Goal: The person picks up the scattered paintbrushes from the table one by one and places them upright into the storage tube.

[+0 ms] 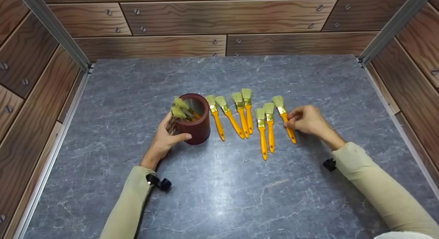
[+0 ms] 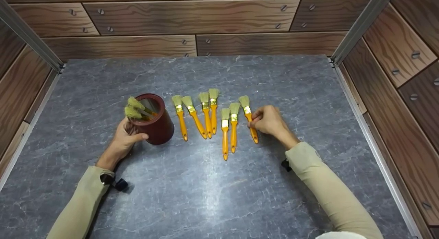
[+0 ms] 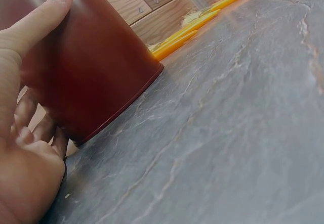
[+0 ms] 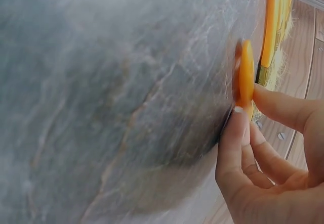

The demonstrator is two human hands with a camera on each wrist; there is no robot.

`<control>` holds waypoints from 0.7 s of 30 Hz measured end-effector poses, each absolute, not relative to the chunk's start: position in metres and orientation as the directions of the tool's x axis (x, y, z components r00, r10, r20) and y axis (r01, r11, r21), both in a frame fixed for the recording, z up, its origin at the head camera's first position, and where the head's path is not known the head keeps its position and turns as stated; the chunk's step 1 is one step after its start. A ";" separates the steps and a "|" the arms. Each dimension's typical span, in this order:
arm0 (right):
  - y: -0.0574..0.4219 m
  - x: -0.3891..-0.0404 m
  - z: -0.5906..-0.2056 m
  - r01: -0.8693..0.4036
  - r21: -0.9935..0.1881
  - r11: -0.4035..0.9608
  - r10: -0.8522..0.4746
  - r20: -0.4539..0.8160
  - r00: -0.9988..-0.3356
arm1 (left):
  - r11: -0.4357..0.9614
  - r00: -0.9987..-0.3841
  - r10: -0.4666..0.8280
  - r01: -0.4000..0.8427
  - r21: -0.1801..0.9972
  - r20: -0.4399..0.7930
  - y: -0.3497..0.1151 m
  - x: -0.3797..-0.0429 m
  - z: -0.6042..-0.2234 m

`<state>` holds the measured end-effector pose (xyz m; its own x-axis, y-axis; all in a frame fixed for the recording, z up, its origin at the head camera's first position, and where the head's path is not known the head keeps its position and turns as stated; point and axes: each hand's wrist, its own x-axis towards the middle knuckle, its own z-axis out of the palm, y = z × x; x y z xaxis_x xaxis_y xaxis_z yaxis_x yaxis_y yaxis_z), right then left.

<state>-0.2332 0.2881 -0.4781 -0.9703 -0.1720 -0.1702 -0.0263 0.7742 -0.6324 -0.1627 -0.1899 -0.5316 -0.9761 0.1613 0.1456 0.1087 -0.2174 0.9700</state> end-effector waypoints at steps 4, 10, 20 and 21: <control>0.288 -0.234 -0.478 -0.013 -0.620 0.785 -0.159 -0.181 -0.971 | -0.210 -0.977 0.162 0.102 0.972 0.137 -0.190 -0.163 -0.531; 0.287 -0.234 -0.476 0.024 -0.615 0.788 -0.143 -0.220 -0.965 | -0.210 -0.980 0.155 0.093 0.973 0.127 -0.190 -0.164 -0.532; 0.286 -0.235 -0.473 0.075 -0.644 0.762 -0.136 -0.271 -0.953 | -0.215 -0.979 0.153 0.098 0.972 0.132 -0.190 -0.164 -0.533; 0.287 -0.235 -0.472 0.079 -0.652 0.754 -0.137 -0.274 -0.952 | -0.217 -0.979 0.155 0.098 0.971 0.134 -0.190 -0.164 -0.533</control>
<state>-0.2354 0.2868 -0.4716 -0.9520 -0.1372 -0.2736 0.0787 0.7542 -0.6519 -0.1644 -0.1902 -0.5332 -0.9789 0.1545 0.1336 0.0984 -0.2169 0.9712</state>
